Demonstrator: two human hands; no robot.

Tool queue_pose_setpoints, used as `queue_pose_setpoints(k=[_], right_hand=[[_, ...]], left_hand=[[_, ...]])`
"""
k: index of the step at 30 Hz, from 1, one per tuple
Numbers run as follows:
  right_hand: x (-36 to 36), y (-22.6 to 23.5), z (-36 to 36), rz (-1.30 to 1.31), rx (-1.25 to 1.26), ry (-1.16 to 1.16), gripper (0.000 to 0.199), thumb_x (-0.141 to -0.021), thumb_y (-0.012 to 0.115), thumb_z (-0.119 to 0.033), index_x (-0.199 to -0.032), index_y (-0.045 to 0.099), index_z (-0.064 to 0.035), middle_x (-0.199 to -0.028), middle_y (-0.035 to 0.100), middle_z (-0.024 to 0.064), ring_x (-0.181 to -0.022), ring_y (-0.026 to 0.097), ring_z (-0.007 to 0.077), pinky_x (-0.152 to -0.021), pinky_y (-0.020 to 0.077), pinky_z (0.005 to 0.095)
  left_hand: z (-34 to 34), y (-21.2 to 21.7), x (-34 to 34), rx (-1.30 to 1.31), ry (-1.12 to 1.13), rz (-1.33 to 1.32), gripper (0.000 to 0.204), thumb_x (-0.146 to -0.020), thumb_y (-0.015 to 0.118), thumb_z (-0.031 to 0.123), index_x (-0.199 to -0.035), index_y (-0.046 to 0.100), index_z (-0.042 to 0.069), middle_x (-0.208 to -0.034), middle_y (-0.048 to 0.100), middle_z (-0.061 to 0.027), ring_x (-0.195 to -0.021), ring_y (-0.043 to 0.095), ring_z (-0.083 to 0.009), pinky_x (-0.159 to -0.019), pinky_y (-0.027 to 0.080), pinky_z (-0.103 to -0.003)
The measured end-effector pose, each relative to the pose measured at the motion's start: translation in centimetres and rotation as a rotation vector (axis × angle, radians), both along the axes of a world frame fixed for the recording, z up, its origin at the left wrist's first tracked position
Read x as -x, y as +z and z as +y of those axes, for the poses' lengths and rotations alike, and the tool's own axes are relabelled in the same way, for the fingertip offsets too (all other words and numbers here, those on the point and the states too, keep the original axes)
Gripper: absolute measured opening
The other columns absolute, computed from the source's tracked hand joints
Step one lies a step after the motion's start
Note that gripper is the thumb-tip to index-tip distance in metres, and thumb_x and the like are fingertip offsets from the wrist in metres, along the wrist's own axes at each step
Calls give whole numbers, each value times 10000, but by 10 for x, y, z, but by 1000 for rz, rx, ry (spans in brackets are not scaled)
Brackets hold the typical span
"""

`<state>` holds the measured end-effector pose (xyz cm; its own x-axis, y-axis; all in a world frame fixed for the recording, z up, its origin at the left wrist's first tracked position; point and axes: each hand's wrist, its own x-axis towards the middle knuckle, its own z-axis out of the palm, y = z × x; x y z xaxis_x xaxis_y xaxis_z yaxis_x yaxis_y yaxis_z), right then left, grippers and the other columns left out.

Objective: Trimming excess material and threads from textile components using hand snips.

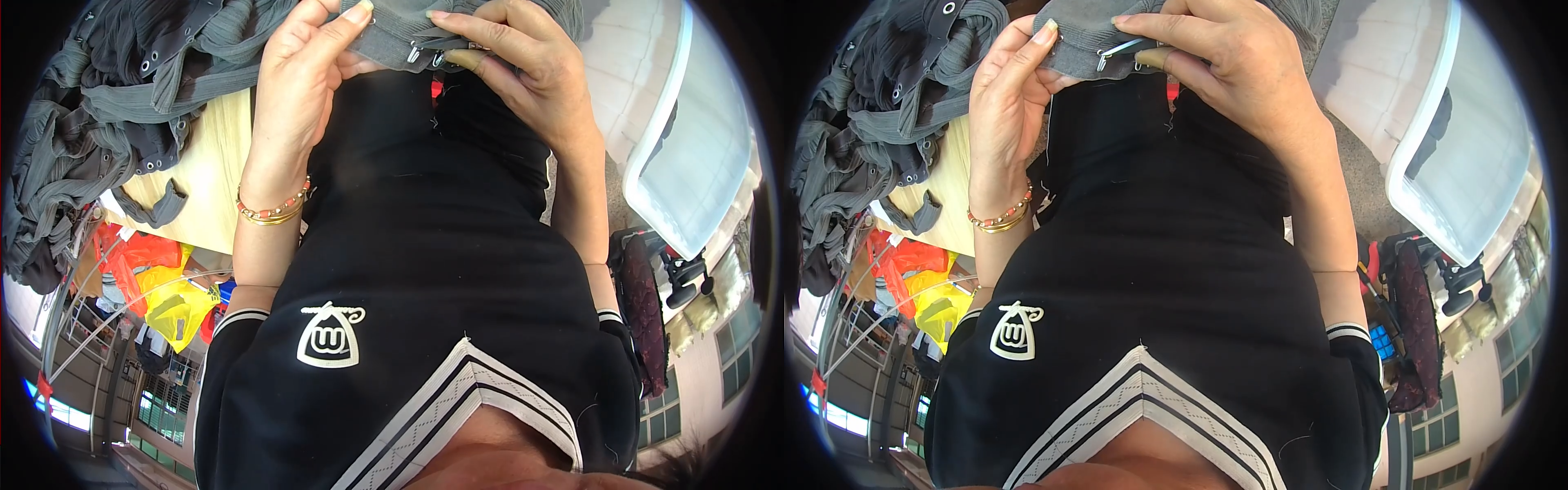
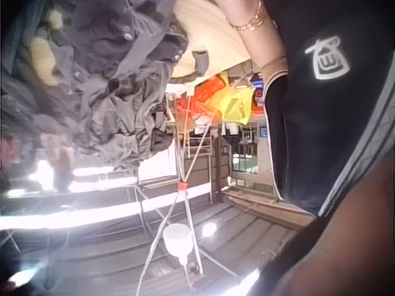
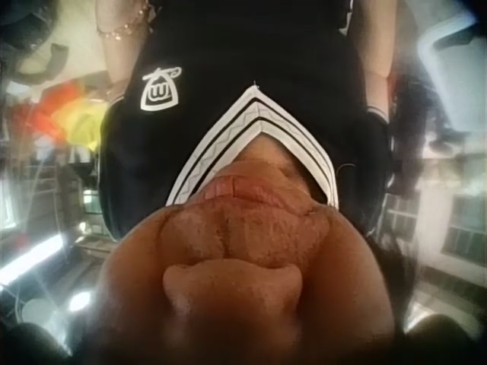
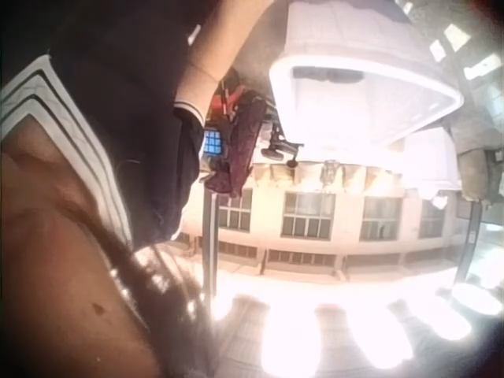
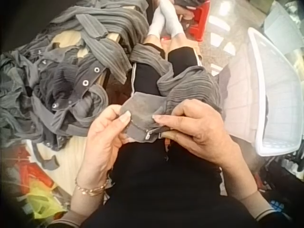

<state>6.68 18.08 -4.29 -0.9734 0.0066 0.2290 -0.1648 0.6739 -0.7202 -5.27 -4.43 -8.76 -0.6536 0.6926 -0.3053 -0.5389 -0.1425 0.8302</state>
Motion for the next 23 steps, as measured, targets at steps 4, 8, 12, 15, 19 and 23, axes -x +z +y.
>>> queue_pose_setpoints(k=[4,8,12,15,19,23], right_hand=[[2,0,1,16,-57,30,379,-780,837,-137,-1151,765,-128,-860,611,50,-776,606,255,-678,478,364],[3,-3,2,2,-48,60,376,-778,837,-137,-1148,768,-135,-863,612,47,-778,606,251,-678,476,361],[4,-4,2,2,-15,84,349,-791,831,-141,-1135,773,-137,-857,615,47,-773,608,249,-677,480,358],[1,-6,3,-15,3,64,337,-802,828,-145,-1133,774,-133,-853,616,50,-770,610,249,-674,484,356],[2,-5,1,-25,-20,61,336,-806,828,-150,-1137,772,-129,-852,616,54,-770,612,248,-672,489,354],[3,-4,0,-31,-10,63,341,-806,829,-151,-1141,772,-128,-853,616,55,-772,613,247,-675,491,353]], left_hand=[[-4,-4,2,6,-14,-4,255,-1074,532,130,-1273,606,-13,-1171,721,-117,-1038,733,-190,-920,607,-372],[11,17,-7,137,-57,195,161,-1053,574,128,-1166,609,18,-1055,691,-78,-918,696,-172,-817,572,-327],[28,-21,-1,-734,-105,-91,140,-1081,549,178,-1086,610,53,-975,679,-21,-827,642,-81,-754,545,-255],[20,25,-11,84,52,-119,125,-1071,559,157,-1084,614,46,-959,674,-22,-820,647,-92,-753,539,-249],[16,5,-6,59,24,-98,126,-1069,561,152,-1096,615,41,-965,674,-25,-827,649,-96,-758,540,-254],[20,-37,2,-738,-120,-142,145,-1068,566,162,-1106,610,30,-974,676,-33,-841,647,-94,-772,540,-259]])
